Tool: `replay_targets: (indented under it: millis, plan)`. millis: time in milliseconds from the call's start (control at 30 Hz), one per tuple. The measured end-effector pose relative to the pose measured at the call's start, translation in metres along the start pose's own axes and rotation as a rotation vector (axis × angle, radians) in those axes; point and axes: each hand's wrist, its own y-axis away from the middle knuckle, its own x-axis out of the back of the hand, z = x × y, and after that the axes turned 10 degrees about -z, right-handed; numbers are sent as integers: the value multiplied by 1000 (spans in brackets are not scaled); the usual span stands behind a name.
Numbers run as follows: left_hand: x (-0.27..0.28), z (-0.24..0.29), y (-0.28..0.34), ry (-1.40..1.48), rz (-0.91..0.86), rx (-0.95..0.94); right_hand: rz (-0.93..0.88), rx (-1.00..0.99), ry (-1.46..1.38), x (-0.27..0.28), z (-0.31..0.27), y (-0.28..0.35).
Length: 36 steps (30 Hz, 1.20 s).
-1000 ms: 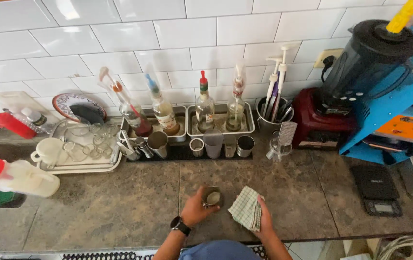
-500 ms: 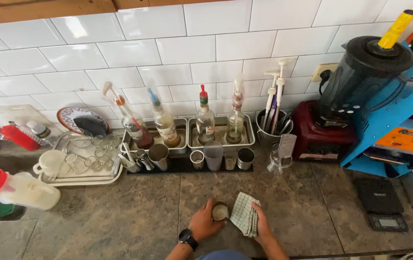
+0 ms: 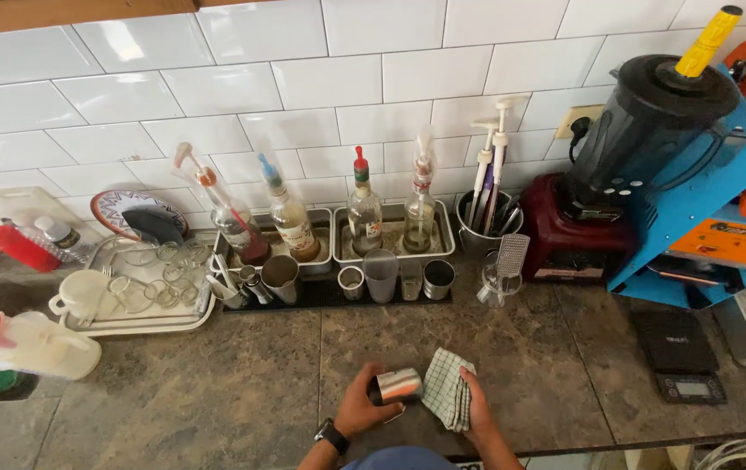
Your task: Wiping down a service counter and folding a cleaning cloth in a coffee shop.
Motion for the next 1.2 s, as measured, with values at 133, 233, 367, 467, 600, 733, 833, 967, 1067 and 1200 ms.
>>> replay_targets:
  millis: [133,233,367,467,600,733,833,967,1067,1200]
  plan:
    - [2,-7,5,65,-6,64,21,10,2,11,7,-3]
    - [13,-8,3,21,-83,163,38,5,74,17,8,-8]
    - [29,-16,-2,-175,-107,80,8,12,129,42,20,-34]
    - [37,-20,-5,-74,-163,30,-57,130,455,42,17,-46]
    - [44,-25,-8,-201,-124,-36,-203,209,823,10,7,-57]
    - [42,-40,-14,-288,-112,3,-340,113,905,-37,9,-69]
    - [33,-23,-11,-643,-45,8,-409,365,1439,-56,20,-71]
    - [6,-17,2,-814,35,-76,-468,449,1542,-73,30,-44]
    - [-2,-16,1,-845,210,-188,-329,454,1652,-63,48,-56]
    - [-5,-30,-1,-974,167,-137,-140,598,1702,-52,67,-60]
